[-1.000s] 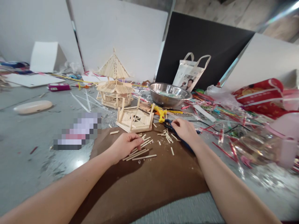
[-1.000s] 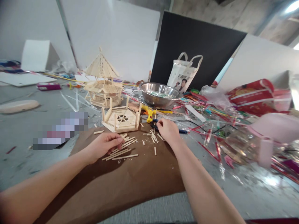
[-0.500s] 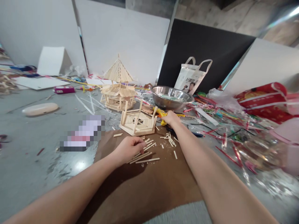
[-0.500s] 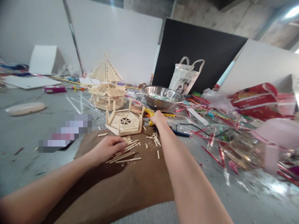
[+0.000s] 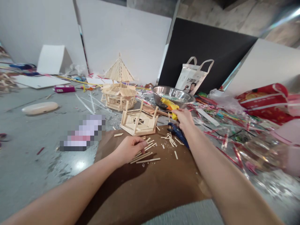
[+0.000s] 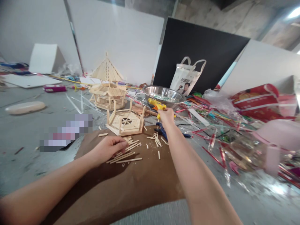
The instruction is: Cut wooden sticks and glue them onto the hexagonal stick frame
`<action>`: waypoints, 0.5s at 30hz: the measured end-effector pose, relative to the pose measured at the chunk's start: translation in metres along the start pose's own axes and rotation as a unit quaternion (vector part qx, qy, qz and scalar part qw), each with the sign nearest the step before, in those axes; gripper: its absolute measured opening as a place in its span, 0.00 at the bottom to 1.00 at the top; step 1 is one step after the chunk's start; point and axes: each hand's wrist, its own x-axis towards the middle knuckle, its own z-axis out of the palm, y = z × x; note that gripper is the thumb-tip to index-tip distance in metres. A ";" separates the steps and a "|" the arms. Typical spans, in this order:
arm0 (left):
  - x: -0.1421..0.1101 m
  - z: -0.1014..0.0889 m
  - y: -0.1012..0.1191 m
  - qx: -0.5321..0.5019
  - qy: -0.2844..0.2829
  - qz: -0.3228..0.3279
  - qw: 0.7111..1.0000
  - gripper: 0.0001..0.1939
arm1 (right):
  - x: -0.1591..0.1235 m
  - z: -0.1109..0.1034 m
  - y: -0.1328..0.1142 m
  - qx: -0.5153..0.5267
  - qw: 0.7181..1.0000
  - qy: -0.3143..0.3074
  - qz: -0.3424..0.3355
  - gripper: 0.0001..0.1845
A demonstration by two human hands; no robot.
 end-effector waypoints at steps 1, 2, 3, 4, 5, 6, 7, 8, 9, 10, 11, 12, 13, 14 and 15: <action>0.000 0.001 -0.002 -0.008 0.000 0.001 1.000 0.19 | -0.006 -0.007 -0.001 0.033 0.999 -0.013 0.011 0.10; 0.001 0.001 -0.004 -0.016 0.001 0.002 1.000 0.19 | -0.013 -0.014 -0.002 0.062 0.997 -0.026 0.023 0.08; 0.002 0.002 -0.006 -0.023 0.005 0.003 1.000 0.20 | -0.021 -0.021 -0.003 0.088 0.995 -0.042 0.034 0.08; 0.003 0.003 -0.009 -0.028 0.007 0.002 1.000 0.20 | -0.029 -0.029 -0.004 0.113 0.991 -0.059 0.045 0.07; 0.003 0.004 -0.011 -0.031 0.009 0.000 0.999 0.21 | -0.037 -0.036 -0.004 0.134 0.987 -0.075 0.054 0.07; 0.004 0.004 -0.012 -0.034 0.010 -0.002 0.999 0.22 | -0.045 -0.043 -0.003 0.165 0.978 -0.105 0.067 0.07; 0.005 0.005 -0.014 -0.035 0.010 -0.005 0.999 0.22 | -0.053 -0.049 -0.002 0.235 0.951 -0.169 0.105 0.07; 0.005 0.005 -0.014 -0.037 0.012 -0.007 0.999 0.23 | -0.061 -0.054 -0.001 0.290 0.921 -0.227 0.125 0.07; 0.005 0.005 -0.014 -0.038 0.013 -0.010 0.999 0.22 | -0.068 -0.058 0.002 0.328 0.893 -0.277 0.136 0.08; 0.005 0.006 -0.014 -0.040 0.014 -0.014 0.999 0.22 | -0.075 -0.060 0.004 0.355 0.870 -0.314 0.137 0.08; 0.005 0.006 -0.013 -0.043 0.016 -0.018 0.999 0.22 | -0.081 -0.061 0.008 0.367 0.858 -0.338 0.123 0.08; 0.004 0.006 -0.012 -0.047 0.020 -0.022 0.998 0.21 | -0.087 -0.061 0.011 0.365 0.855 -0.353 0.104 0.08; 0.004 0.005 -0.011 -0.053 0.023 -0.026 0.998 0.21 | -0.091 -0.060 0.014 0.353 0.861 -0.358 0.081 0.07; 0.004 0.005 -0.010 -0.062 0.027 -0.029 0.997 0.20 | -0.096 -0.059 0.017 0.338 0.869 -0.358 0.057 0.06; 0.003 0.005 -0.009 -0.072 0.032 -0.032 0.996 0.19 | -0.100 -0.058 0.019 0.321 0.877 -0.356 0.035 0.05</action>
